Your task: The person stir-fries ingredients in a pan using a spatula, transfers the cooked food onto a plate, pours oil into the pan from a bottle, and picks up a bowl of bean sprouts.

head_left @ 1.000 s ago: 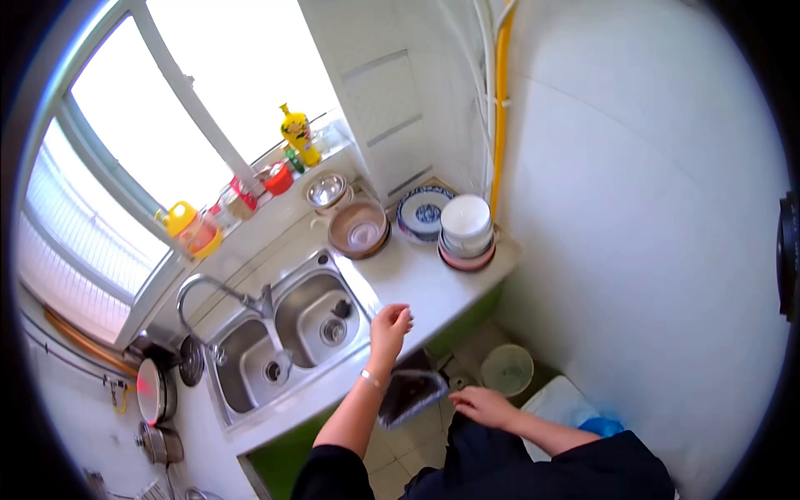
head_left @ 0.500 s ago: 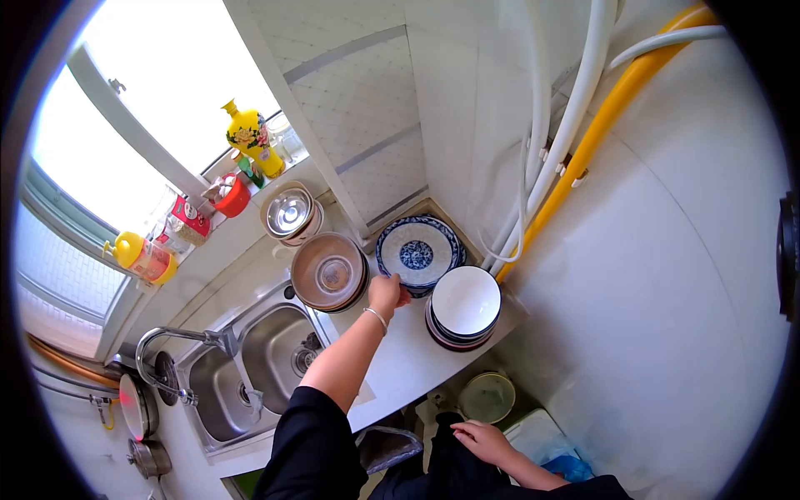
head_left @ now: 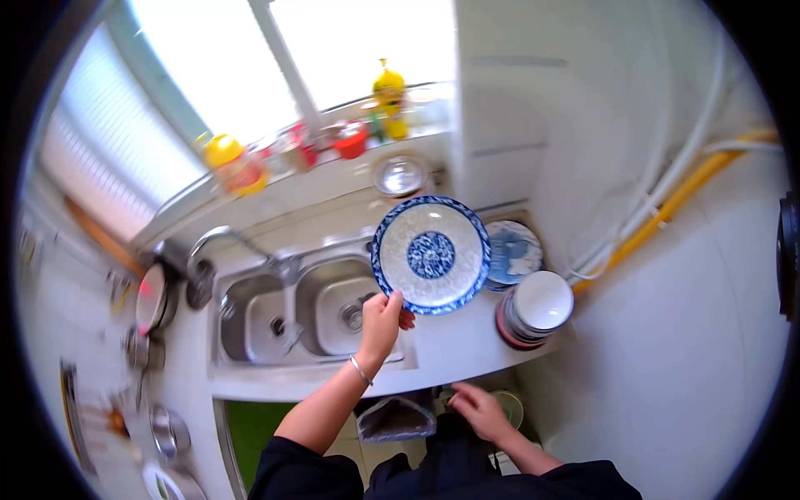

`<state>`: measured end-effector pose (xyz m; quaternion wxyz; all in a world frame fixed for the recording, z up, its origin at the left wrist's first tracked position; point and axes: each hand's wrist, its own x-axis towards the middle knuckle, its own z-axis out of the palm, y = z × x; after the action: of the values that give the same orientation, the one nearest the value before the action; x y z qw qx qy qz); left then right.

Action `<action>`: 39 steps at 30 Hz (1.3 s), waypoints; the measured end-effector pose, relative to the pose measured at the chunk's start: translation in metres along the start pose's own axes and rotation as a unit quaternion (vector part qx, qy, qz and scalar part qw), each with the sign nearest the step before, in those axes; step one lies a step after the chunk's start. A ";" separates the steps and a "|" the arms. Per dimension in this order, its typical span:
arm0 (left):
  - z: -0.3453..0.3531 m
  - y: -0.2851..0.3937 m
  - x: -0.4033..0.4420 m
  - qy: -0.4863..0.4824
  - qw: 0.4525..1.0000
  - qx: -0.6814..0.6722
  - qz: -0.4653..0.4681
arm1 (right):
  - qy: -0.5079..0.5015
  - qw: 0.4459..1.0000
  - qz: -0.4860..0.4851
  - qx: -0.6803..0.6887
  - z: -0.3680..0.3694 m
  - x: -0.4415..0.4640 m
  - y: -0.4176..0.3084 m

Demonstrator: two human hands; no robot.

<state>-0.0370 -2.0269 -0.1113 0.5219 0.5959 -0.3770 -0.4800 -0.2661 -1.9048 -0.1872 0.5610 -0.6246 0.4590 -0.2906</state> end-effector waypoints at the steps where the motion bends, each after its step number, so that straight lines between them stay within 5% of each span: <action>1: -0.022 0.006 -0.028 0.026 0.999 -0.022 0.014 | 0.001 0.999 0.001 0.039 0.003 0.009 -0.013; 6: -0.134 0.006 -0.212 0.167 0.985 -0.027 -0.013 | -0.092 0.966 -0.143 0.197 0.076 0.020 -0.089; 9: -0.185 -0.032 -0.362 0.284 0.958 -0.035 -0.029 | -0.231 0.953 -0.043 0.190 0.164 -0.032 -0.108; 12: -0.199 -0.086 -0.515 0.430 0.900 -0.056 -0.035 | -0.370 0.915 -0.133 0.092 0.274 -0.111 -0.104; 16: -0.176 -0.158 -0.694 0.609 0.786 -0.032 -0.098 | -0.490 0.859 -0.148 0.000 0.389 -0.239 -0.035; 17: -0.143 -0.087 -0.566 0.669 0.730 -0.072 -0.121 | -0.559 0.824 -0.095 -0.026 0.345 -0.119 -0.109; 18: -0.136 -0.094 -0.577 0.724 0.671 -0.078 -0.140 | -0.638 0.765 -0.083 -0.015 0.369 -0.129 -0.102; 20: -0.130 -0.123 -0.640 0.762 0.619 -0.140 -0.124 | -0.716 0.689 -0.107 -0.030 0.410 -0.191 -0.095; 21: -0.131 -0.170 -0.752 0.790 0.570 -0.189 -0.121 | -0.749 0.649 -0.128 -0.032 0.456 -0.306 -0.067; 26: -0.116 -0.237 -0.862 0.861 0.417 -0.288 -0.041 | -0.840 0.512 -0.157 -0.087 0.553 -0.451 -0.051; 28: -0.125 -0.252 -0.906 0.889 0.331 -0.315 -0.026 | -0.894 0.399 -0.060 -0.193 0.603 -0.511 -0.053; 29: -0.121 -0.268 -0.954 0.891 0.326 -0.315 -0.033 | -0.897 0.395 -0.054 -0.192 0.630 -0.567 -0.035; 32: -0.136 -0.280 -1.027 0.930 0.180 -0.318 -0.042 | -0.933 0.315 -0.079 -0.155 0.721 -0.662 -0.012; 36: -0.151 -0.295 -1.117 0.940 0.077 -0.323 -0.074 | -0.868 0.236 -0.420 -0.116 0.839 -0.831 -0.032; 38: -0.160 -0.291 -1.153 0.944 -0.028 -0.319 -0.080 | -0.841 0.246 -0.474 -0.086 0.903 -0.926 -0.023; 39: -0.165 -0.293 -1.169 0.941 -0.027 -0.325 -0.087 | -0.786 0.293 -0.544 -0.034 0.941 -0.971 -0.002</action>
<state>-0.1913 -0.8228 -0.1918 -0.4924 -0.2990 -0.7092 -0.4064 0.1633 -0.6228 -0.2275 0.3454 -0.6799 -0.6363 0.1165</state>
